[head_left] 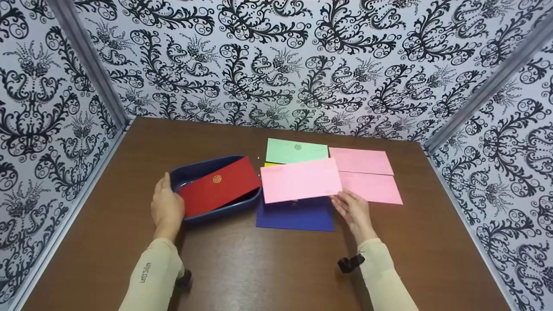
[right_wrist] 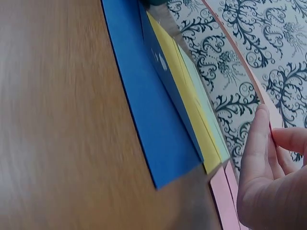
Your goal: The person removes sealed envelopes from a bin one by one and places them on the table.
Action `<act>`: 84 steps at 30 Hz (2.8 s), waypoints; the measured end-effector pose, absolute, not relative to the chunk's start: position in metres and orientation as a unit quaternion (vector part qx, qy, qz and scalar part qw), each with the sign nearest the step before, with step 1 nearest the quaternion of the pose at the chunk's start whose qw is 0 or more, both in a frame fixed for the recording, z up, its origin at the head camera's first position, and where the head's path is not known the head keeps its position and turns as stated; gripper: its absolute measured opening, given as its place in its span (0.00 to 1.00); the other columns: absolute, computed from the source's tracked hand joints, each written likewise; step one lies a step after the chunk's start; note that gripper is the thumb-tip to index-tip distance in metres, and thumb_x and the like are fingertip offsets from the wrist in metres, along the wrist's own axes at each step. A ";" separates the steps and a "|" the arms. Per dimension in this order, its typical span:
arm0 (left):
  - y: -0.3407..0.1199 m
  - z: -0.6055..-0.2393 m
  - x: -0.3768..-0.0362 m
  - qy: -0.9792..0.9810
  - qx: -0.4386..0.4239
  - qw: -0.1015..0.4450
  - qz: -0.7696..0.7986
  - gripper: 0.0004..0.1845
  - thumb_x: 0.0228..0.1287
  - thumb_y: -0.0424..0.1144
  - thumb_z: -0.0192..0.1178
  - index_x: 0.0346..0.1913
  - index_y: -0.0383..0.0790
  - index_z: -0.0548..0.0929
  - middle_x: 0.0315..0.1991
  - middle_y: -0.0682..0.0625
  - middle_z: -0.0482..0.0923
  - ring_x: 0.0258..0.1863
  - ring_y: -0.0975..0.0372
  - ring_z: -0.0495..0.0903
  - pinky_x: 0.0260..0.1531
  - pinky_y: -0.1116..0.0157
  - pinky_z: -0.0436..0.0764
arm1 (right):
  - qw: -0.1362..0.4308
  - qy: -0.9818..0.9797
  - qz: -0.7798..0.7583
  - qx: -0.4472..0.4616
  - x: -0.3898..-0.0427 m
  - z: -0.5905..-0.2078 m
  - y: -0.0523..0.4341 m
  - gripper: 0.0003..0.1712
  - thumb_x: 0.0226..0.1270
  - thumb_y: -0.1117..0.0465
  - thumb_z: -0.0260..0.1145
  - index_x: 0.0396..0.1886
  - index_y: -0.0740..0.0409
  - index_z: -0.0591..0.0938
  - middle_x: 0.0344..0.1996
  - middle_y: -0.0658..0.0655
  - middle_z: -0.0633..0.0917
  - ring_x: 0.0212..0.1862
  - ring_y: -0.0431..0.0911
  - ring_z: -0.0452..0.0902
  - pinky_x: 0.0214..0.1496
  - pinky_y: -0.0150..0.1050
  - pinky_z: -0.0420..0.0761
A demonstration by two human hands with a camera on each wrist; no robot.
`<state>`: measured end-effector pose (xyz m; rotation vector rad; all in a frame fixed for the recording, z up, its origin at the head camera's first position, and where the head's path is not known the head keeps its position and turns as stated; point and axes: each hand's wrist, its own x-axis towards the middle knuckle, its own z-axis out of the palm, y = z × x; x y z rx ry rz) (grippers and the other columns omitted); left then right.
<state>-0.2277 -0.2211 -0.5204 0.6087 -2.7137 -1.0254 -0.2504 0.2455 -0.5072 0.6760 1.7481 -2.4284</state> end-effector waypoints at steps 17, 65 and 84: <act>-0.221 -0.521 -0.227 -0.914 0.199 0.095 -0.341 0.36 0.66 0.28 0.41 0.79 0.39 0.55 0.75 0.36 0.60 0.65 0.34 0.69 0.61 0.39 0.72 | 0.021 0.550 -0.798 0.244 -0.227 -0.510 0.300 0.07 0.72 0.68 0.60 0.47 0.61 0.78 0.28 0.50 0.88 0.36 0.40 0.88 0.50 0.33 0.86; -0.222 -0.521 -0.228 -0.907 0.209 0.088 -0.354 0.37 0.66 0.28 0.43 0.79 0.42 0.54 0.77 0.40 0.59 0.60 0.32 0.73 0.58 0.38 0.73 | 0.010 0.490 -0.798 0.351 -0.163 -0.509 0.419 0.05 0.65 0.63 0.70 0.31 0.47 0.87 0.31 0.48 0.87 0.39 0.39 0.88 0.52 0.30 0.84; -0.222 -0.521 -0.227 -0.915 0.197 0.093 -0.340 0.37 0.65 0.27 0.42 0.79 0.39 0.55 0.75 0.36 0.59 0.65 0.34 0.69 0.60 0.38 0.73 | 0.026 0.499 -0.791 0.352 -0.154 -0.511 0.433 0.11 0.69 0.64 0.65 0.27 0.48 0.88 0.30 0.49 0.88 0.39 0.39 0.88 0.52 0.30 0.84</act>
